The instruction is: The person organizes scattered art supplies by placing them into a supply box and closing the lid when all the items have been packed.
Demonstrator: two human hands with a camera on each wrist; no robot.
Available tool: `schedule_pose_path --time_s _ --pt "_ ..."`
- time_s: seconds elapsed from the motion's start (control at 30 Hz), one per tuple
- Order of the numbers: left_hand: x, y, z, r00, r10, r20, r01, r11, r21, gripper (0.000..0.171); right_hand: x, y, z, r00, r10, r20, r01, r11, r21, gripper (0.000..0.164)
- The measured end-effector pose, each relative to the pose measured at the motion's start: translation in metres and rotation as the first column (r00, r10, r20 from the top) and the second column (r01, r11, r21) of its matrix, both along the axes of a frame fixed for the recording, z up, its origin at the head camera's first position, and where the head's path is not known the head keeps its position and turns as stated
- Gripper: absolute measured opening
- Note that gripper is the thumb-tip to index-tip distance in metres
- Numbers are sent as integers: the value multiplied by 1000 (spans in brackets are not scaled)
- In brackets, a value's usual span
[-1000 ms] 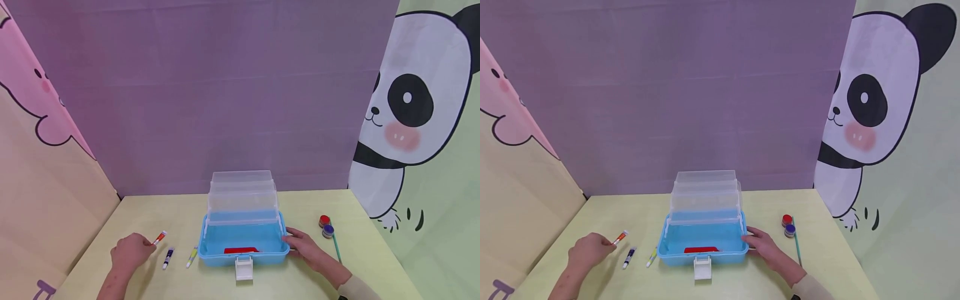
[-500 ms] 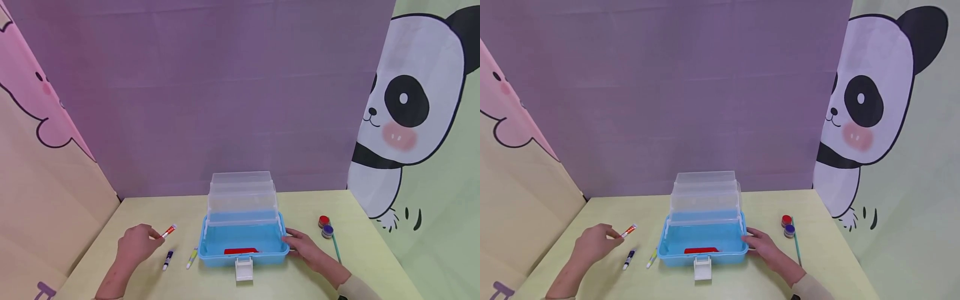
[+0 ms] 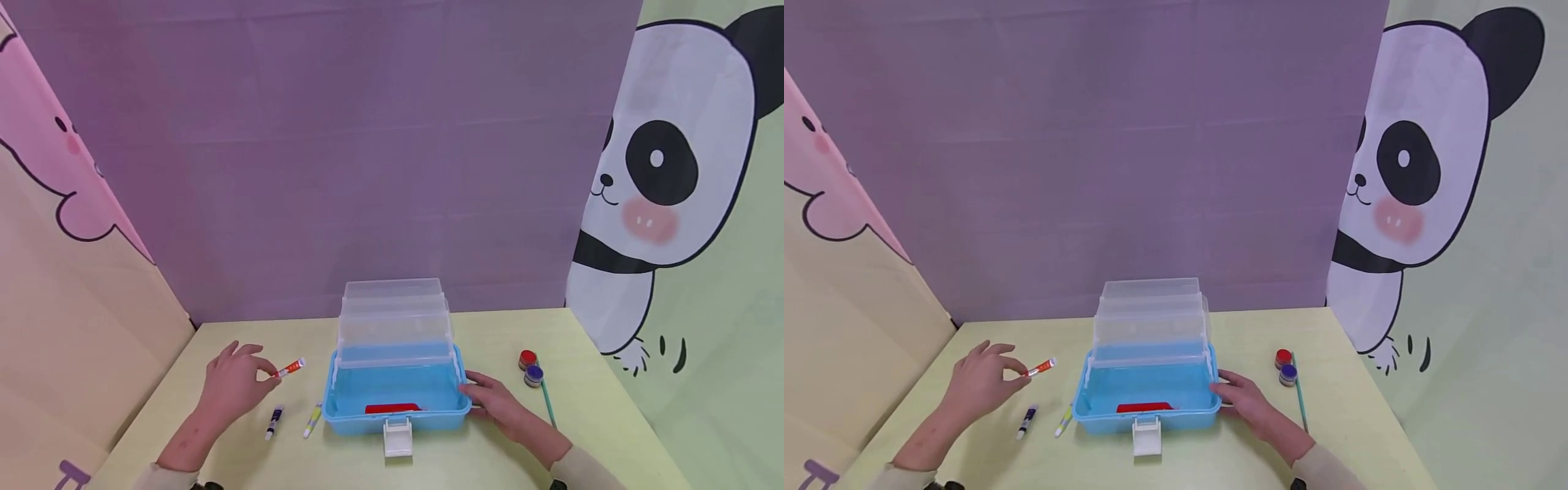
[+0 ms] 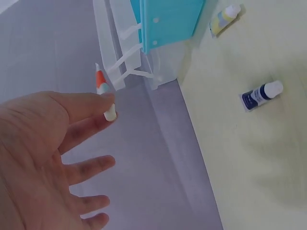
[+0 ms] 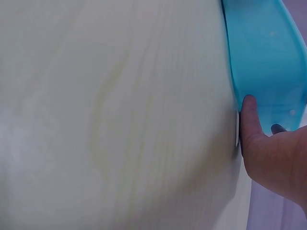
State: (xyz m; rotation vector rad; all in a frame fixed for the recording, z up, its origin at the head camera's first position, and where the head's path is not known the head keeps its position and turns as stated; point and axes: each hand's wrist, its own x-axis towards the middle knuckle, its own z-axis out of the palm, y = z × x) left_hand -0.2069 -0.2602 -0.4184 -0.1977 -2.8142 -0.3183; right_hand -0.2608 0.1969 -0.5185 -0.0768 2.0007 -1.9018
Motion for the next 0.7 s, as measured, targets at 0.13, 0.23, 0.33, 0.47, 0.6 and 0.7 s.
schedule_pose_path --time_s 0.13,0.23,0.33,0.47,0.6,0.7 --pt "-6 0 0 997 -63 -40 62 998 -21 7 0 0 1 1000 1 7 -1 1000 6 69" --pt "-10 2 -1 994 -90 -62 87 995 -54 7 0 -1 1 1000 7 12 -7 1000 6 69" --pt "-15 6 -2 990 -110 -85 102 991 -89 9 -2 -1 -1 1000 17 8 -17 1000 1 70" --pt "-22 15 -1 986 -132 -100 121 987 -104 12 -3 -2 -2 1000 24 9 -24 1000 1 71" --pt "-30 22 0 983 -152 -103 141 984 -109 12 -2 -2 -1 1000 15 15 -15 1000 10 70" --pt "-37 25 0 978 -175 -117 161 980 -117 12 -1 -2 0 1000 5 13 -5 1000 13 69"
